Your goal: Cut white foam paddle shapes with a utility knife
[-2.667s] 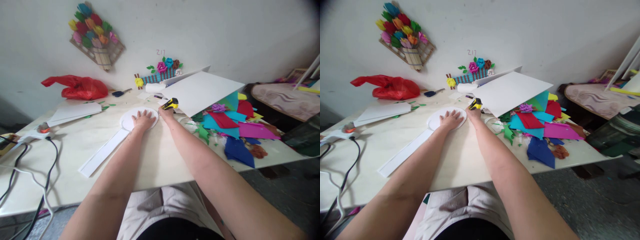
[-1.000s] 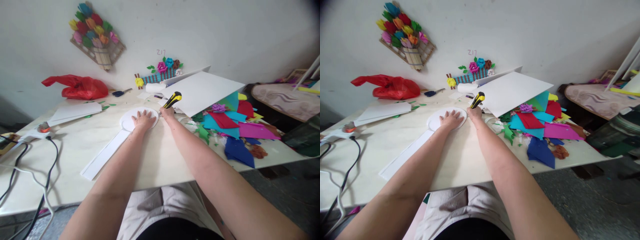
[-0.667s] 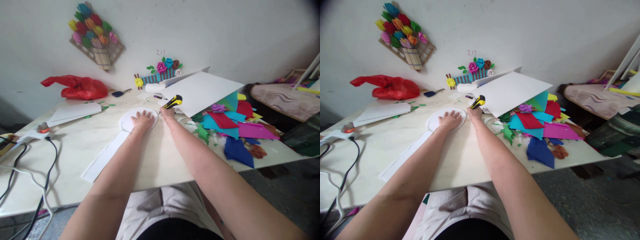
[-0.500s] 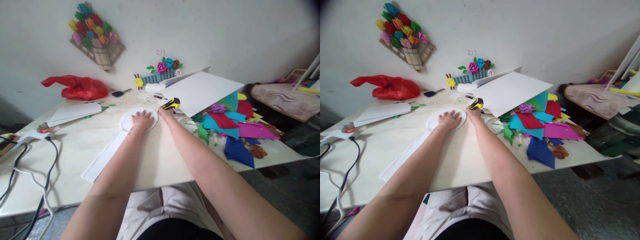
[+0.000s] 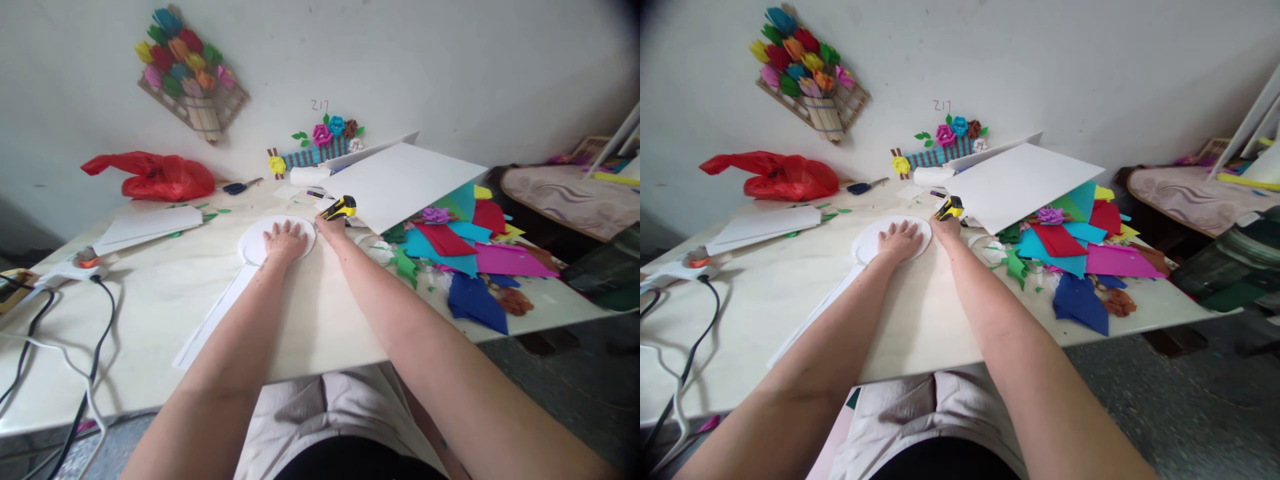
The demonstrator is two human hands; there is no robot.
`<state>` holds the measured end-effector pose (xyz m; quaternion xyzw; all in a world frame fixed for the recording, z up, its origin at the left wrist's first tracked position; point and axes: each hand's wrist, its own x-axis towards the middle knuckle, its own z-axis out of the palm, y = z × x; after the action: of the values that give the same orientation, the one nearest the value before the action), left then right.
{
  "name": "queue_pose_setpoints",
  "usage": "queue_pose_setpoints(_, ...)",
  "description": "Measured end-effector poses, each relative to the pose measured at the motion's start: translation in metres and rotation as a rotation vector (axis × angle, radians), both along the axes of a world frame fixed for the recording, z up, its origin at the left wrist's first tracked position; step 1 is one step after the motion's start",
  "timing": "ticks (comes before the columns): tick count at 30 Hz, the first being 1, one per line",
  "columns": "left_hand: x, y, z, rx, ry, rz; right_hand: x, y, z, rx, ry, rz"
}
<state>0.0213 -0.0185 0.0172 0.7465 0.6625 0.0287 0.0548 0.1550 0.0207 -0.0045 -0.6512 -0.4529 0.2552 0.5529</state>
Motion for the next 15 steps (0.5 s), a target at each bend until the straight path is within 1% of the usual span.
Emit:
queue_pose_setpoints(4,-0.0001,0.0006,-0.0011,0.007,-0.003,0.006,-0.0009,-0.0029,0.0014,-0.036,-0.014,-0.010)
queue_pose_setpoints(8,0.0010,0.0002,-0.0006,0.009,-0.008,0.011,-0.0016,-0.0020,0.0004,-0.006,-0.041,-0.026)
queue_pose_setpoints(12,0.0019,-0.0006,-0.0002,0.020,-0.011,0.017,-0.0006,-0.0013,-0.0001,-0.026,-0.106,-0.023)
queue_pose_setpoints(15,0.0022,-0.0009,-0.0007,0.018,-0.014,0.018,0.0008,-0.0039,0.0027,-0.052,-0.168,-0.017)
